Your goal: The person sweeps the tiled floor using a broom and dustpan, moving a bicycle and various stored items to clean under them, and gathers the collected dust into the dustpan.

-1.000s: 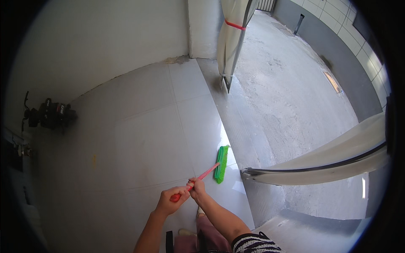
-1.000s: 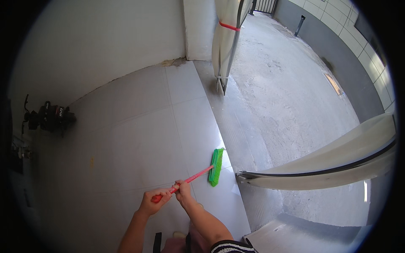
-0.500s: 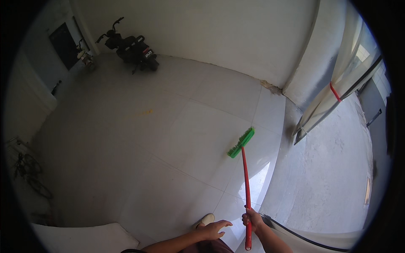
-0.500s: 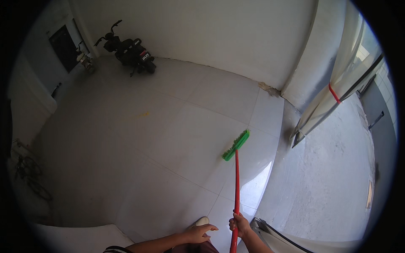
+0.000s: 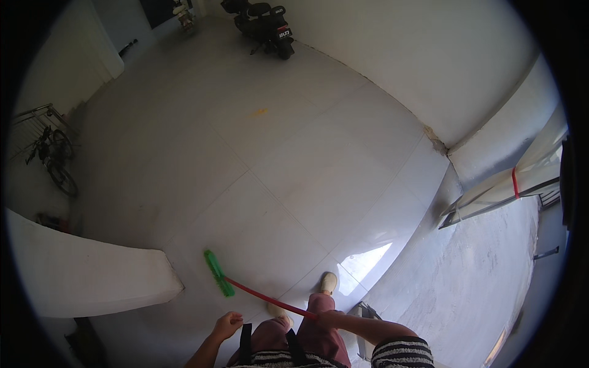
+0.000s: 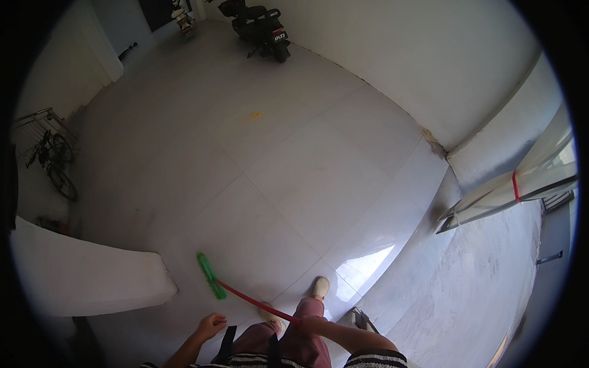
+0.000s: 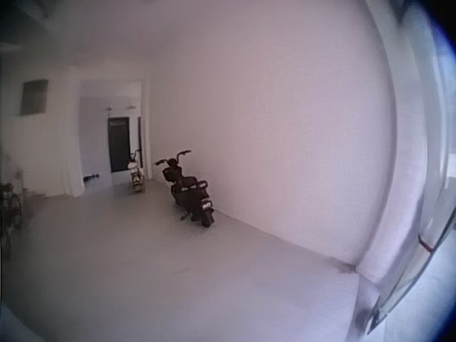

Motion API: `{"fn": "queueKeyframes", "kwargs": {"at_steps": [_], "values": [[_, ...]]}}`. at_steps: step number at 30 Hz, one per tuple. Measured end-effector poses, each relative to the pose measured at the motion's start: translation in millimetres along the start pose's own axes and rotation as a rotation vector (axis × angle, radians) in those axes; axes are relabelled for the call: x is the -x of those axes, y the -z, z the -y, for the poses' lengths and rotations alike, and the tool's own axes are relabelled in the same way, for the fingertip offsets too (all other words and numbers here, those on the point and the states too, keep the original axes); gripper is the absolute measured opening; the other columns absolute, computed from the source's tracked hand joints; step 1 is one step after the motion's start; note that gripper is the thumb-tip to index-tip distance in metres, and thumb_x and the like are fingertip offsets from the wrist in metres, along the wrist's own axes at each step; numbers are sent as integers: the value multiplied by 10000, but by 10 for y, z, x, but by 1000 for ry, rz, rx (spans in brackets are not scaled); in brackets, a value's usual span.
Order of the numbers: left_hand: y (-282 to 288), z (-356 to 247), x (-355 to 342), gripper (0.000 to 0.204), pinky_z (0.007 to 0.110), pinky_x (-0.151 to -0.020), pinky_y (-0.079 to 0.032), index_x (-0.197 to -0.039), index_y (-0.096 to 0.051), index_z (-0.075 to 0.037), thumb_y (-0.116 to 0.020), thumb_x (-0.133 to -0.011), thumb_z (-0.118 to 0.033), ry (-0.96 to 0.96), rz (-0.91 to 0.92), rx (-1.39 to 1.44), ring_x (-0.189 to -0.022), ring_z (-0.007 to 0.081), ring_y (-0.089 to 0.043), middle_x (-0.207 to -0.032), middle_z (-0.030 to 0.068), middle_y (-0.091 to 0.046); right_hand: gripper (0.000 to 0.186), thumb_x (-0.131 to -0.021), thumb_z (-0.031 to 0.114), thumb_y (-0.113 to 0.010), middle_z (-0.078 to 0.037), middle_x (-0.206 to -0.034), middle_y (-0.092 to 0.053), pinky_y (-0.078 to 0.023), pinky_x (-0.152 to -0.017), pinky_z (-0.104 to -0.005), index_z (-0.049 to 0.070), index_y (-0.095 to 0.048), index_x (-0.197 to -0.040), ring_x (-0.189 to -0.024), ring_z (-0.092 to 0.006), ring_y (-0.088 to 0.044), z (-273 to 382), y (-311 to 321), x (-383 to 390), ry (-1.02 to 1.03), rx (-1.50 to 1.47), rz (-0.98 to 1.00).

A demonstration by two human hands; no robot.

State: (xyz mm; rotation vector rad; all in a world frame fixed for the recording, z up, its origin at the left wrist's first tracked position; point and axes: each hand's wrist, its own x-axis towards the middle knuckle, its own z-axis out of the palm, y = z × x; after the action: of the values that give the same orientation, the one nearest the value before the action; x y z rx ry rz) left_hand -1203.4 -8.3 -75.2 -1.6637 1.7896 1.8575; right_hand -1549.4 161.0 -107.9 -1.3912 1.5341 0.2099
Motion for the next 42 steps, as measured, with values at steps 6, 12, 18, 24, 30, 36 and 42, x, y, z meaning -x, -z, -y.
{"fn": "queueKeyframes", "kwargs": {"at_steps": [6,12,18,24,30,36,42], "values": [[-453,-136,74,272,269,-748,-462,-951,-532,-1,-627,-726,-121,61,-190,63,-835,161,-590,-882,99,-611,224,-813,211,-450,-127,-870,-607,-502,-590,-378,46,-585,-883,-781,-249,-618,-473,758,-556,98,463,41],[-1323,-559,-260,269,254,-745,-454,-963,-546,-6,-622,-761,-167,172,-223,242,-820,135,-574,-899,88,-611,231,-831,253,-441,-57,-959,-605,-490,-701,-361,183,-612,-970,-892,-233,-594,-1776,1994,-796,-156,477,54],[-2221,-1292,-691,274,254,-755,-440,-966,-558,-11,-606,-779,-205,188,-131,320,-830,121,-555,-902,73,-606,374,-888,409,-288,-92,-980,-581,-460,-765,-403,213,-513,-1114,-944,-269,-560,-3704,3314,188,-518,409,-59],[-2697,-1354,-699,242,263,-758,-447,-953,-561,-22,-604,-780,-186,163,-83,246,-841,146,-570,-907,77,-605,362,-872,379,-349,-140,-888,-606,-480,-720,-417,123,-595,-943,-851,-313,-584,-4817,4016,1283,-835,368,-460],[-3020,-1097,-649,236,257,-773,-449,-977,-534,13,-581,-793,-127,142,-78,256,-846,152,-567,-917,99,-595,430,-871,434,-296,-170,-876,-602,-450,-737,-450,133,-598,-927,-842,-365,-567,-4524,3567,2248,-810,291,-335],[-3474,-1075,-277,332,289,-774,-443,-975,-564,-17,-619,-754,-259,198,-61,189,-862,179,-573,-912,93,-610,478,-870,445,-322,-144,-808,-611,-478,-646,-422,24,-546,-904,-733,-306,-608,-3720,2500,1873,-187,482,-108],[-3612,-1330,63,301,269,-715,-466,-952,-572,-10,-647,-732,-201,224,-234,227,-801,156,-591,-859,91,-620,244,-850,244,-421,-90,-940,-593,-495,-686,-358,120,-604,-954,-876,-236,-596,-3512,2302,1053,-17,648,168]]}}
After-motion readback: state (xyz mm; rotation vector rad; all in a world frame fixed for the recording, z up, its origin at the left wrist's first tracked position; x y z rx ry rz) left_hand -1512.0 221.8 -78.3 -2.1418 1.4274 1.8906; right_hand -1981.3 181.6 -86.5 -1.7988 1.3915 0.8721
